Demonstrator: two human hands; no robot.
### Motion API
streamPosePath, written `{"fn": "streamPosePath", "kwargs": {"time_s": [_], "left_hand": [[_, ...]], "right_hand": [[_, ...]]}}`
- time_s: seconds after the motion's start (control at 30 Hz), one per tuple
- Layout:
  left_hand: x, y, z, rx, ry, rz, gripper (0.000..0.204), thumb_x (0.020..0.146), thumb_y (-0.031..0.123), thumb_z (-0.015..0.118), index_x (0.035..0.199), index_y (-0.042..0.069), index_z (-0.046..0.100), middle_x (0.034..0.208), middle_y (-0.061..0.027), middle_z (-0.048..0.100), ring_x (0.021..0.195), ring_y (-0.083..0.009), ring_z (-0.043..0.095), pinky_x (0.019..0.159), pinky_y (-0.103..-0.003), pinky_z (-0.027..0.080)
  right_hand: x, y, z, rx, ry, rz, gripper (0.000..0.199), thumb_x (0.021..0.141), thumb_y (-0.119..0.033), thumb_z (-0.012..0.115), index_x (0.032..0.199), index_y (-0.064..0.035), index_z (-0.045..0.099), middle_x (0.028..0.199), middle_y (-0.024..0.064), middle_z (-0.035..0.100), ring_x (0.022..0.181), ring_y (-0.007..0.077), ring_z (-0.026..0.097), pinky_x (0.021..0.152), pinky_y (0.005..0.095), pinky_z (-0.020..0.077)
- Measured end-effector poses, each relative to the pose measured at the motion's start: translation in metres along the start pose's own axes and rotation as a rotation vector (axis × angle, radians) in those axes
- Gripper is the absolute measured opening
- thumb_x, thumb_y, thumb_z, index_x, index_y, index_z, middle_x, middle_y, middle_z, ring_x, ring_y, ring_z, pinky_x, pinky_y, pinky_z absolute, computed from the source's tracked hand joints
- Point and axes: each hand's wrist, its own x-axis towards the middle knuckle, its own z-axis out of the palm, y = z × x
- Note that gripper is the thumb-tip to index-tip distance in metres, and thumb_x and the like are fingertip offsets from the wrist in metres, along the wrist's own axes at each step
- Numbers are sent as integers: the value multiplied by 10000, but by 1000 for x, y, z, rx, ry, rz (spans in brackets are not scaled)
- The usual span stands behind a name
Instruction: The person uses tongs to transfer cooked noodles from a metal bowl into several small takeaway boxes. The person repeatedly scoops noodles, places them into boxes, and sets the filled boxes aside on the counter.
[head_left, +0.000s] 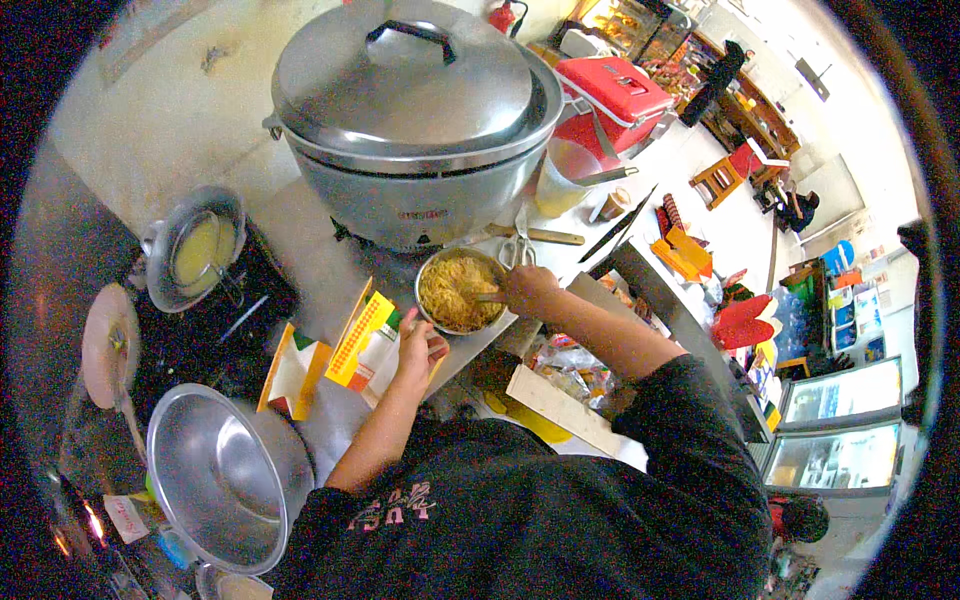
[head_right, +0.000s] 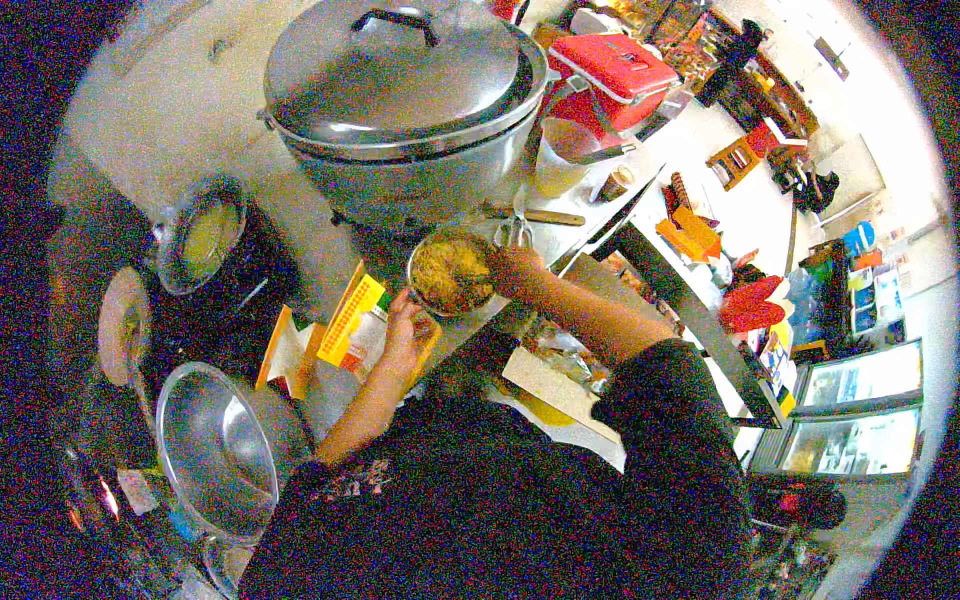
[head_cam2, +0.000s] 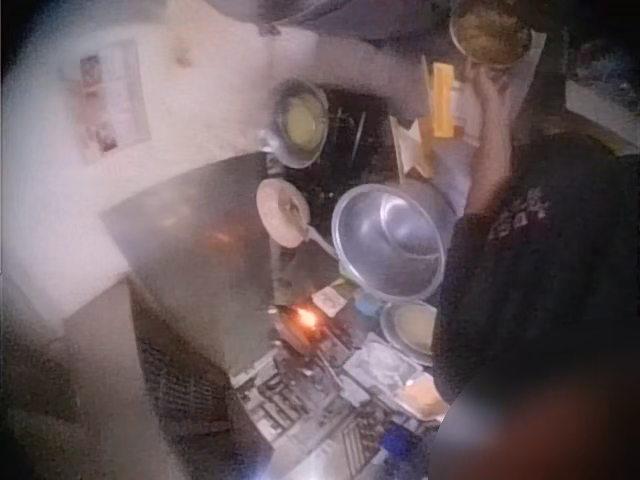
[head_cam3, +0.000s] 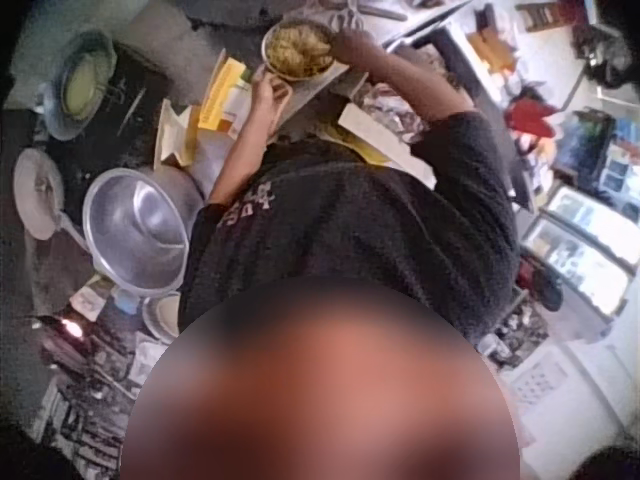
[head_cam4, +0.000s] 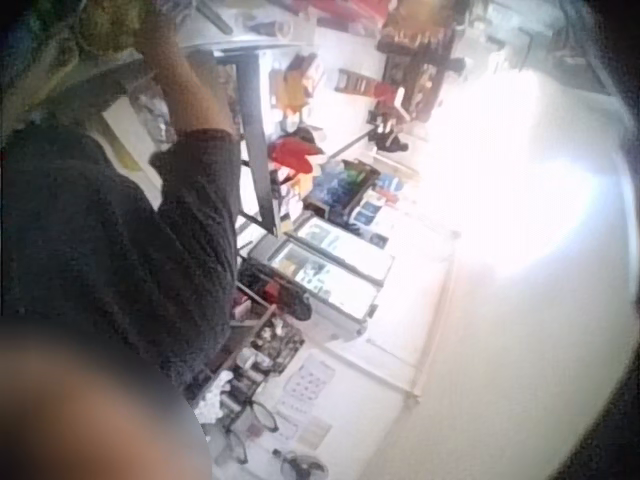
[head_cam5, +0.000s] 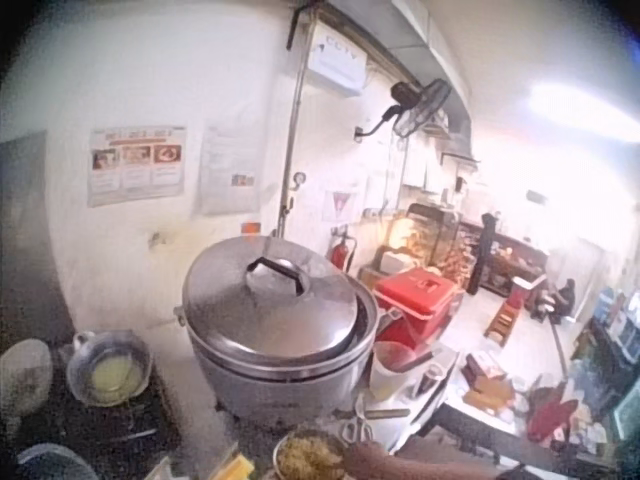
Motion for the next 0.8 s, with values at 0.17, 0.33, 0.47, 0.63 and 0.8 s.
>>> {"fn": "streamPosePath", "kwargs": {"time_s": [0.17,0.33,0.47,0.63,0.8], "left_hand": [[-3,6,-3,22,13,55,501,940,226,540,1422,253,406,1156,-24,542,766,-135,540,628,-310,516],[-8,11,-3,184,53,46,488,936,231,553,1412,263,451,1115,1,569,794,-131,554,627,-297,515],[-6,19,4,202,68,11,491,948,256,534,1430,269,442,1197,-4,565,813,-127,572,611,-284,512],[-9,21,5,288,122,27,484,969,425,457,1421,251,469,1400,-14,480,818,-120,574,590,-286,499],[-12,26,10,316,189,2,523,949,505,457,1387,227,520,1407,-33,476,794,-124,565,555,-267,469]], "right_hand": [[-5,4,-32,-371,67,0,828,726,-810,567,844,-5,725,838,157,711,808,342,710,719,467,570],[0,32,-75,-244,-79,62,763,770,-768,531,751,-32,733,739,124,712,762,287,714,700,417,577],[47,41,-30,60,-355,-9,537,851,-528,545,720,-36,716,645,96,688,606,240,685,632,403,574],[74,67,50,308,-400,-80,600,889,-592,576,661,-49,691,568,63,638,522,182,618,532,356,506],[50,88,88,664,-285,-79,572,868,-570,664,621,-54,651,548,33,590,486,137,554,486,316,453]]}}
